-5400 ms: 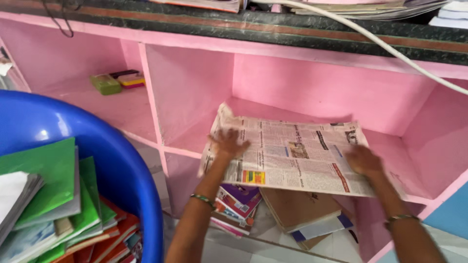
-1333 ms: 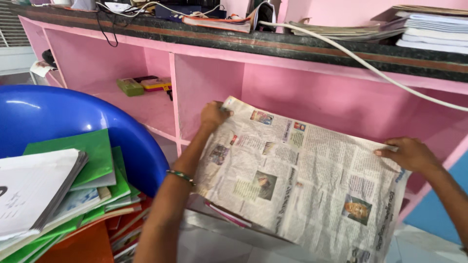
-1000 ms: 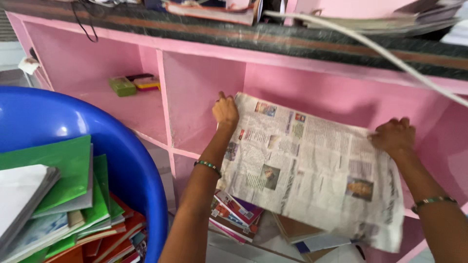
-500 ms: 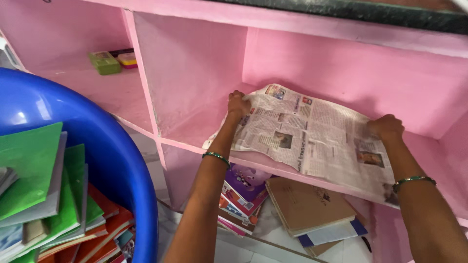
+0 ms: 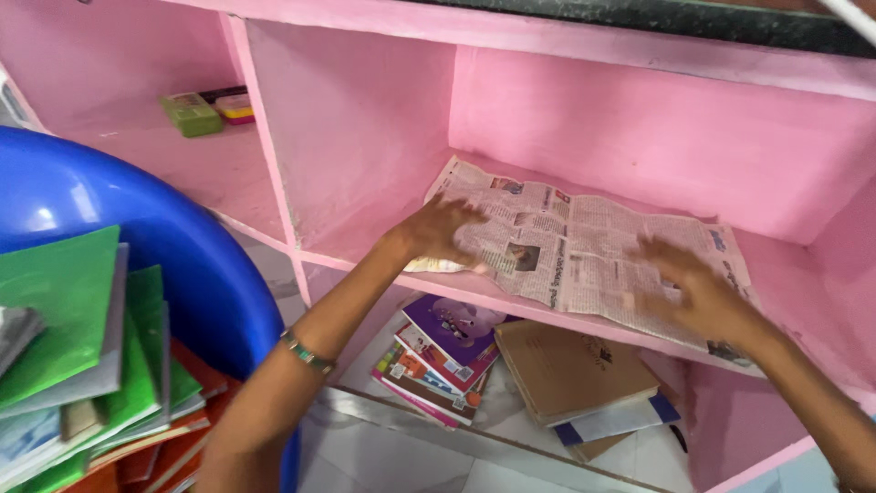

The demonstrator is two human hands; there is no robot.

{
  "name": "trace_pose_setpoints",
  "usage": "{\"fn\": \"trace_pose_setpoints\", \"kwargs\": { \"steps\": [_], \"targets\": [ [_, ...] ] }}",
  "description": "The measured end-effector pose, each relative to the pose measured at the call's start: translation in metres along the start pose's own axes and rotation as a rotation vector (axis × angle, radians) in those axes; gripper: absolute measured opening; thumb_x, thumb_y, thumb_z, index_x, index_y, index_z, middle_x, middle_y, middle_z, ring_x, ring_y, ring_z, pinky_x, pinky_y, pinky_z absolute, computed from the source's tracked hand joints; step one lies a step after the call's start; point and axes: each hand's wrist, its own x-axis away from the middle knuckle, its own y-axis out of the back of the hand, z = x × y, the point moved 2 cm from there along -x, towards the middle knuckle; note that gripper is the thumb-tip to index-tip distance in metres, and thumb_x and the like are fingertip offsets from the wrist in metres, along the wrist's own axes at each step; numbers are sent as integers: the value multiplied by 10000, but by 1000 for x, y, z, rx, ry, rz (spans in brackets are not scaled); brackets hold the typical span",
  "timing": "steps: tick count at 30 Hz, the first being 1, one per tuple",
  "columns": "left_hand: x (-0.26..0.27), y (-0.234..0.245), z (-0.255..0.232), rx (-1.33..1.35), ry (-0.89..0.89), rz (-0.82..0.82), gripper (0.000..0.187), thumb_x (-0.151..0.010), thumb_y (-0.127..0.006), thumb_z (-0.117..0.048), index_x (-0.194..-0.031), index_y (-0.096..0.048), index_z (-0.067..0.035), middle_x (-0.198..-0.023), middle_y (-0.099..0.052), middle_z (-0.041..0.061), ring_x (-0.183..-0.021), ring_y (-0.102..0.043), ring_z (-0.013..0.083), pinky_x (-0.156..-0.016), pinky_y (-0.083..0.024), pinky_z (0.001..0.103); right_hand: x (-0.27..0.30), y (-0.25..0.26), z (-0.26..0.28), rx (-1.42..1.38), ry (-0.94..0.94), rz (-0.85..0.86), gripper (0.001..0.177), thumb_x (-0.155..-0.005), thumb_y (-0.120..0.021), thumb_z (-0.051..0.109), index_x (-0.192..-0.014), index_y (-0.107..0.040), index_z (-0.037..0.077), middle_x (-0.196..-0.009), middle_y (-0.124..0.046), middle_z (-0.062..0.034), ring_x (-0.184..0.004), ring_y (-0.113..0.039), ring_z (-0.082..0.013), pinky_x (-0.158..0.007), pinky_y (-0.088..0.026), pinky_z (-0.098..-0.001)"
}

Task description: The person transfers books from a blue tub to a pink shelf, wipes the shelf with a cloth, and lines it with newspaper. The person handles books, a cloth, and newspaper throughout the task.

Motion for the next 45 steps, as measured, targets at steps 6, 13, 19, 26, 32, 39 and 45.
{"fn": "trace_pose_setpoints", "kwargs": {
  "steps": [6,13,19,26,32,39,45],
  "targets": [
    [70,-13,13,-233,168,-84,335,-919,-699,-338,-1205,-711,-164,-1136,-731,121,-1137,-658,319,-1117,-366,470,72,6,44,341,-160,141,656,-855,-681,451,-1475,-536,291,-1569,-465,-57,-1435,-442,-268,-1167,-361,-438],
    [87,-31,35,-728,4,-325,172,-893,-575,-63,-1026,-685,-66,-883,-748,138,-866,-746,231,-1214,-436,368,96,0,21,745,-164,76,698,-928,-597,122,-1590,-437,278,-1390,-652,-40,-1245,-658,-184,-1053,-546,-301],
    [133,-38,73,-701,130,-373,137,-888,-568,-82,-965,-681,-79,-917,-755,119,-915,-738,245,-1101,-464,364,64,-40,56,507,107,-112,619,-778,-638,233,-1389,-557,164,-1356,-658,-106,-1189,-648,-262,-1076,-481,-428],
    [133,-44,99,-566,323,-364,170,-856,-587,-78,-954,-724,-95,-966,-757,141,-980,-734,269,-1058,-486,405,48,-46,82,391,59,-146,505,-893,-571,147,-1398,-577,143,-1341,-661,-132,-1225,-638,-302,-1055,-506,-416],
    [70,-44,55,86,367,-540,435,-970,-510,-237,-1312,-668,-19,-1325,-677,210,-1249,-654,360,-1155,-482,413,48,-52,89,421,20,-175,528,-905,-569,183,-1431,-554,150,-1339,-661,-128,-1237,-634,-296,-1046,-508,-407],
    [60,-43,24,-76,793,21,1064,-861,-341,-829,-1625,-160,-111,-1715,-94,92,-1579,-33,339,-1250,-16,608,69,-58,43,425,103,-198,478,-980,-511,315,-1422,-552,137,-1387,-640,-108,-1258,-622,-284,-1080,-500,-441],
    [64,-32,9,-44,834,69,1245,-778,-358,-936,-1653,4,-127,-1718,52,107,-1568,94,368,-1194,60,680,73,-26,10,670,-419,157,519,-1018,-352,435,-1331,-642,140,-1358,-627,-168,-1239,-619,-326,-998,-520,-526]
  ]
}}
